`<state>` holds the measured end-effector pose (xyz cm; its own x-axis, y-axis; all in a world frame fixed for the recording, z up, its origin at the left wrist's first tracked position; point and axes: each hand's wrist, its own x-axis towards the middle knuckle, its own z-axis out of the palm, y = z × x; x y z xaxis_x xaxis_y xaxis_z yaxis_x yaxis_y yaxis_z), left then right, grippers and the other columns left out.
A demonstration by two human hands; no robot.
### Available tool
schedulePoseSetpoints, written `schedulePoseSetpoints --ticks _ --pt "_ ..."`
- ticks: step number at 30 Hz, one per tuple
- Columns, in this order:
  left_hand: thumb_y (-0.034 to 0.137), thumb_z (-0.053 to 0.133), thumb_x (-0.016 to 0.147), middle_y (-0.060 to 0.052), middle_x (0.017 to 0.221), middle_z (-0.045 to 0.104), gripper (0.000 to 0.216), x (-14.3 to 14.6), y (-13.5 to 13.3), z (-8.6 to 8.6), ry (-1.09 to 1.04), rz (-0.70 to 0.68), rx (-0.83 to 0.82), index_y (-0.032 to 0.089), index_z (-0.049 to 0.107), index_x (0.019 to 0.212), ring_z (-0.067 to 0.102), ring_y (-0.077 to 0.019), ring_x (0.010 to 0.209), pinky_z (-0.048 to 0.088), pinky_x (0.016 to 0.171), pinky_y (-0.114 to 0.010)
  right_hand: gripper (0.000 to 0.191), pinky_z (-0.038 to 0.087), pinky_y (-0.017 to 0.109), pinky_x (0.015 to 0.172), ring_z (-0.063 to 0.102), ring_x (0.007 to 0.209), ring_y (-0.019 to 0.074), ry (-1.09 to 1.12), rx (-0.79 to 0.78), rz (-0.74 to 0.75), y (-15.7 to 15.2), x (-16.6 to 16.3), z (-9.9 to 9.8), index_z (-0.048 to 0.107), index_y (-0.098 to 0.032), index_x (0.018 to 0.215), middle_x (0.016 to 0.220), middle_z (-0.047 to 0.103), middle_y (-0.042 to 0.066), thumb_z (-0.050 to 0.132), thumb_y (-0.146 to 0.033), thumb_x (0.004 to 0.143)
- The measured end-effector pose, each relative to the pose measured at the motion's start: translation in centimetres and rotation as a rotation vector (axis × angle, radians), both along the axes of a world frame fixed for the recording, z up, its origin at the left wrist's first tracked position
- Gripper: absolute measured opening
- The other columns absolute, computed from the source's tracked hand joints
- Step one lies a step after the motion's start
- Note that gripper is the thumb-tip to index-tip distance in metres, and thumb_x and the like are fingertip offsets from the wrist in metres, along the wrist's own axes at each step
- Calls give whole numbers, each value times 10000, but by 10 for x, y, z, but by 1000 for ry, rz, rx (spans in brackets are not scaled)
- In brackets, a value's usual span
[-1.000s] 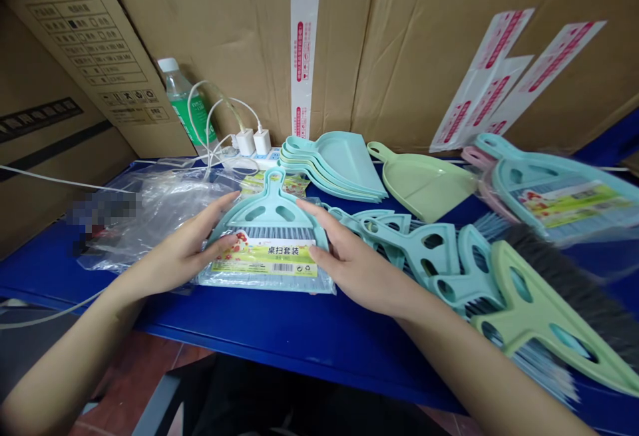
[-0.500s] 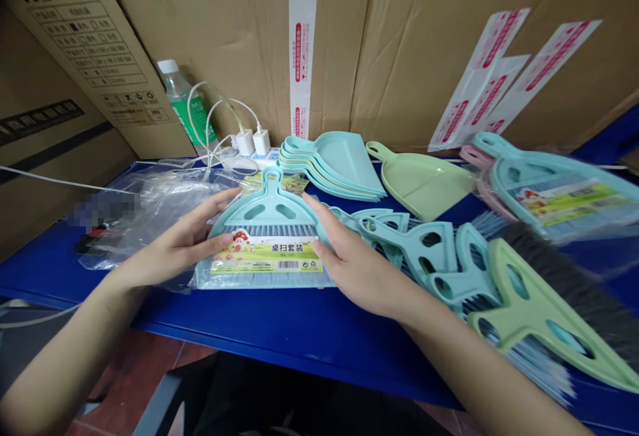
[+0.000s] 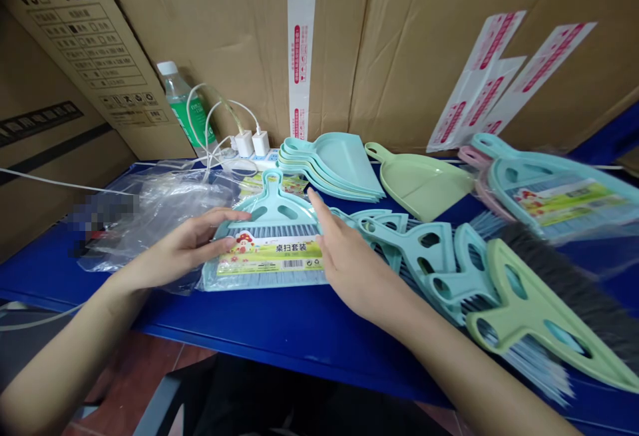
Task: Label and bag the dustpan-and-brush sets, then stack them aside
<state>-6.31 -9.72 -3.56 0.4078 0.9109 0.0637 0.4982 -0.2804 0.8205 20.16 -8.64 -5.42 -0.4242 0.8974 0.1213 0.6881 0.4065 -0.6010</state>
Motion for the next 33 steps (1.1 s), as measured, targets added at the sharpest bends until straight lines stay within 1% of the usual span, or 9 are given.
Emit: schedulePoseSetpoints --ticks 4,8,10,14,16,18,22,26,33 --pt "307 570 884 -80 1247 602 371 3 -1 2 -129 49 -90 208 549 1242 633 -187 925 574 719 -313 735 479 537 985 413 1345 345 164 -149 -3 0 4 12 48 -277 1554 1515 404 95 376 -506 937" --pt "353 609 868 -66 1126 657 397 5 -2 5 -195 105 -50 210 551 1233 641 -182 866 567 660 -290 870 547 471 919 568 1219 298 514 -369 -38 1 5 23 -185 -300 1517 1509 417 93 438 -456 930" --pt "374 613 870 -56 1045 670 402 6 -3 7 -208 136 -5 210 554 1231 639 -181 827 557 625 -280 896 544 467 928 578 1207 281 705 -429 -78 -1 2 22 -192 -304 1514 1484 455 94 474 -414 925" --pt "353 616 870 -65 1057 640 391 8 -7 9 -186 185 122 186 570 1221 627 -193 870 542 640 -266 803 544 451 932 581 1201 270 1075 -579 -76 -17 -11 9 191 -329 1527 1372 576 73 631 -390 858" --pt "324 607 873 -76 1126 608 371 9 -7 7 -164 192 185 183 577 1215 612 -199 924 534 667 -262 675 521 440 963 616 1146 256 1228 -687 -14 -28 -21 0 430 -313 1427 1266 651 65 695 -417 815" --pt "303 590 879 -78 1151 587 347 10 -8 3 -135 182 241 196 583 1210 596 -198 945 524 686 -266 584 508 433 974 651 1082 236 1318 -783 30 -39 -30 -8 536 -317 1340 1200 686 51 722 -424 796" --pt "296 537 910 -69 1133 548 299 12 -8 -2 -117 122 282 227 589 1196 556 -197 1004 525 743 -272 576 510 454 961 633 1116 243 1434 -815 -37 -47 -40 -11 556 -360 1303 1256 657 31 760 -401 766" --pt "323 515 938 -63 1133 487 294 12 -13 2 -102 -6 249 259 580 1218 559 -168 940 542 699 -238 648 529 475 919 629 1115 266 1485 -713 -181 -46 -34 -5 549 -387 1299 1232 669 20 808 -389 705" --pt "251 520 947 -47 1223 499 376 13 -19 9 94 -259 272 333 532 1314 593 -109 819 539 768 -245 524 566 454 835 656 1040 280 1301 -588 -278 -57 -6 -4 643 -314 1188 1138 708 51 789 -458 705"
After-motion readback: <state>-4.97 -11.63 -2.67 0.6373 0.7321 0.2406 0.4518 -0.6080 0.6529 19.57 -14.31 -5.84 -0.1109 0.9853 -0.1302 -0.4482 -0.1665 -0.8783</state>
